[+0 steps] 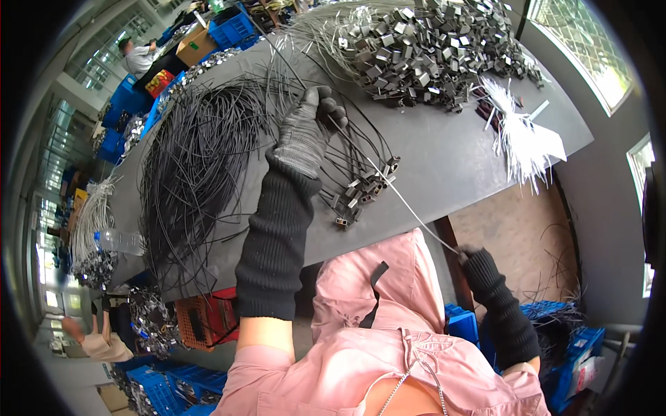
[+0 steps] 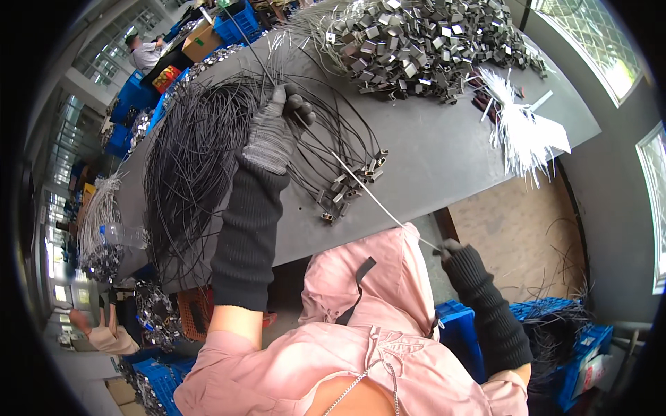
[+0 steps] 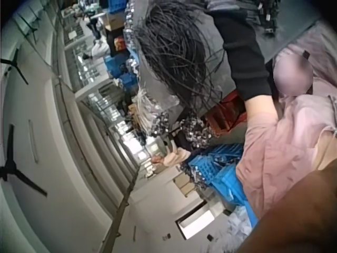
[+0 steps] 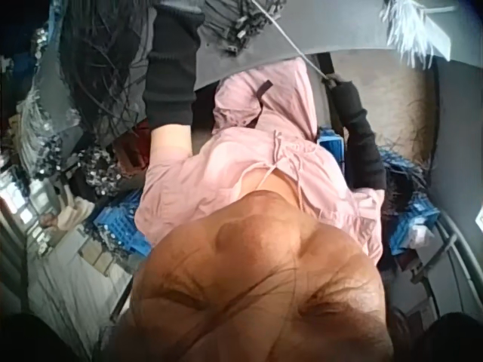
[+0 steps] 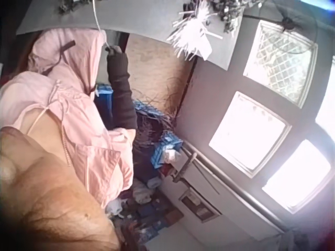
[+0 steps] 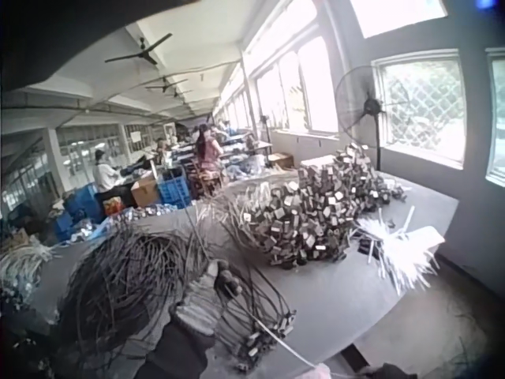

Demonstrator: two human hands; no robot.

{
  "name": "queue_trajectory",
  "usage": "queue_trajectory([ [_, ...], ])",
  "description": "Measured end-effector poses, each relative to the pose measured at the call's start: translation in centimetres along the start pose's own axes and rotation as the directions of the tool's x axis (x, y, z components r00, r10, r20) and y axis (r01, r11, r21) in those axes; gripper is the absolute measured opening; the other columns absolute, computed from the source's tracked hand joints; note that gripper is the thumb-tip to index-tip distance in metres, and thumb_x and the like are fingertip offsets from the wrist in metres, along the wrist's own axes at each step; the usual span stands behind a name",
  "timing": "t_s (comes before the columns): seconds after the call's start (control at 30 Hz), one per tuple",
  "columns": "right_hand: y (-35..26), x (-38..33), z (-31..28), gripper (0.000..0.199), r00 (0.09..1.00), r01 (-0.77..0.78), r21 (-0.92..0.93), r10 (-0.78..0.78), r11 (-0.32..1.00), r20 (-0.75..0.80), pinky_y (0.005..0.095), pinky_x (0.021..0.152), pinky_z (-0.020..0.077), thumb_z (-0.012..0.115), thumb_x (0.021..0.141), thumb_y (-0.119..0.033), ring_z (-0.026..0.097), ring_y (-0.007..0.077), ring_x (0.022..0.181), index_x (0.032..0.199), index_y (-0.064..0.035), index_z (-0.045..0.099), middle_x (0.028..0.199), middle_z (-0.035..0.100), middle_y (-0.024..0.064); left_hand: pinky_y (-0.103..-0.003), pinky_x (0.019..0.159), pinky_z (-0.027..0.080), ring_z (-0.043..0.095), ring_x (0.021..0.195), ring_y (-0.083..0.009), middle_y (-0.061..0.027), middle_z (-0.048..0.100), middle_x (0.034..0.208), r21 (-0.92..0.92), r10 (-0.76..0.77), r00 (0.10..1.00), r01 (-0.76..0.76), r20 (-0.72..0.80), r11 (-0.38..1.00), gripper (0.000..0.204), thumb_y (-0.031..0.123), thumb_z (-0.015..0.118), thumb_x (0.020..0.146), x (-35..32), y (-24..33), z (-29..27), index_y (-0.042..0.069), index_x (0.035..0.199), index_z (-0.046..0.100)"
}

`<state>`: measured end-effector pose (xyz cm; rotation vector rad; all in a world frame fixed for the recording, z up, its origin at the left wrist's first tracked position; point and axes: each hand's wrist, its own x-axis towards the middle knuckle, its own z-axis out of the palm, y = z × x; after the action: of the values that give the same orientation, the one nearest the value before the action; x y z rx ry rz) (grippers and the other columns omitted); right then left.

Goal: The recorder is seen assembling electrical cable harnesses by organizing, bundling, and processing wires at a manual assembly station.

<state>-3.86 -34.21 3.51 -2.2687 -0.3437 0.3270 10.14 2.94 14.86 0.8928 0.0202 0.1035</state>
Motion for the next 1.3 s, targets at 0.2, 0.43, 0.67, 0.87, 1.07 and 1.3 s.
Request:
queue_trajectory([
  [0.2, -7.8, 9.7, 0.4, 0.020, 0.918, 0.341, -0.325, -0.387, 0.882, -0.085, 0.0394, 0.060, 0.0455, 0.042, 0.087, -0.016, 0.057, 0.0333, 0.065, 0.085, -0.0043, 0.058, 0.072, 0.059, 0.0171, -0.033, 0.066, 0.052, 0.060, 0.070, -0.0172, -0.0043, 0.060, 0.078, 0.170, -0.046, 0.992, 0.026, 0.119, 0.985, 0.024, 0.030, 0.047, 0.092, -2.3, -4.2, 2.8, 0.007, 0.094, 0.054],
  [0.43, -10.5, 12.6, 0.6, 0.017, 0.980, 0.182, -0.154, -0.166, 0.971, 0.109, 0.0379, 0.060, 0.0462, 0.045, 0.083, -0.015, 0.057, 0.0307, 0.068, 0.088, -0.0052, 0.058, 0.073, 0.059, 0.0148, -0.033, 0.064, 0.051, 0.060, 0.068, -0.0164, -0.0017, 0.058, 0.072, 0.110, -0.032, 0.999, 0.029, 0.028, 0.993, 0.022, 0.028, 0.047, 0.092, -1.4, -2.9, 1.5, 0.008, 0.094, 0.054],
  [0.67, -0.7, 10.2, 4.3, 0.026, 0.981, -0.190, 0.624, 0.123, 0.758, 0.150, 0.0333, 0.076, 0.0472, 0.058, 0.083, -0.024, 0.055, 0.0222, 0.096, 0.096, -0.0017, 0.055, 0.096, 0.058, 0.0097, -0.037, 0.062, 0.052, 0.059, 0.066, -0.0218, -0.0022, 0.056, 0.069, 0.015, -0.105, 0.993, 0.105, 0.044, 0.994, 0.021, 0.027, 0.049, 0.091, 3.7, -2.8, -1.9, 0.007, 0.092, 0.055],
  [0.87, -3.2, 13.0, 8.4, 0.056, 0.959, -0.040, 0.993, 0.273, -0.109, 0.068, 0.0373, 0.094, 0.0392, 0.052, 0.087, -0.037, 0.043, 0.0254, 0.115, 0.126, -0.0015, 0.037, 0.129, 0.040, 0.0130, -0.036, 0.061, 0.052, 0.060, 0.067, -0.0208, -0.0034, 0.058, 0.072, 0.038, -0.157, 0.987, 0.156, 0.038, 0.987, 0.021, 0.028, 0.048, 0.091, 6.4, -5.3, -3.5, 0.007, 0.093, 0.053],
  [1.07, -10.1, 19.9, 10.2, 0.064, 0.932, 0.236, 0.899, 0.174, 0.369, -0.317, 0.0372, 0.106, 0.0213, 0.038, 0.091, -0.046, 0.027, 0.0258, 0.129, 0.135, -0.0008, 0.026, 0.141, 0.027, 0.0138, -0.029, 0.065, 0.050, 0.058, 0.075, -0.0155, -0.0066, 0.060, 0.084, 0.219, -0.278, 0.960, 0.263, 0.040, 0.940, 0.024, 0.027, 0.041, 0.094, 4.7, -9.1, -4.6, 0.006, 0.092, 0.053],
  [1.3, -9.8, 23.6, 10.1, 0.053, 1.000, 0.010, 0.590, 0.002, 0.808, -0.019, 0.0288, 0.097, 0.0279, 0.031, 0.095, -0.041, 0.039, 0.0186, 0.112, 0.132, -0.0042, 0.035, 0.124, 0.044, 0.0118, -0.032, 0.076, 0.046, 0.057, 0.085, -0.0196, -0.0085, 0.061, 0.096, 0.922, -0.102, 0.960, 0.277, -0.259, 0.271, 0.040, 0.040, 0.046, 0.090, 4.5, -11.8, -14.7, 0.003, 0.100, 0.057],
])
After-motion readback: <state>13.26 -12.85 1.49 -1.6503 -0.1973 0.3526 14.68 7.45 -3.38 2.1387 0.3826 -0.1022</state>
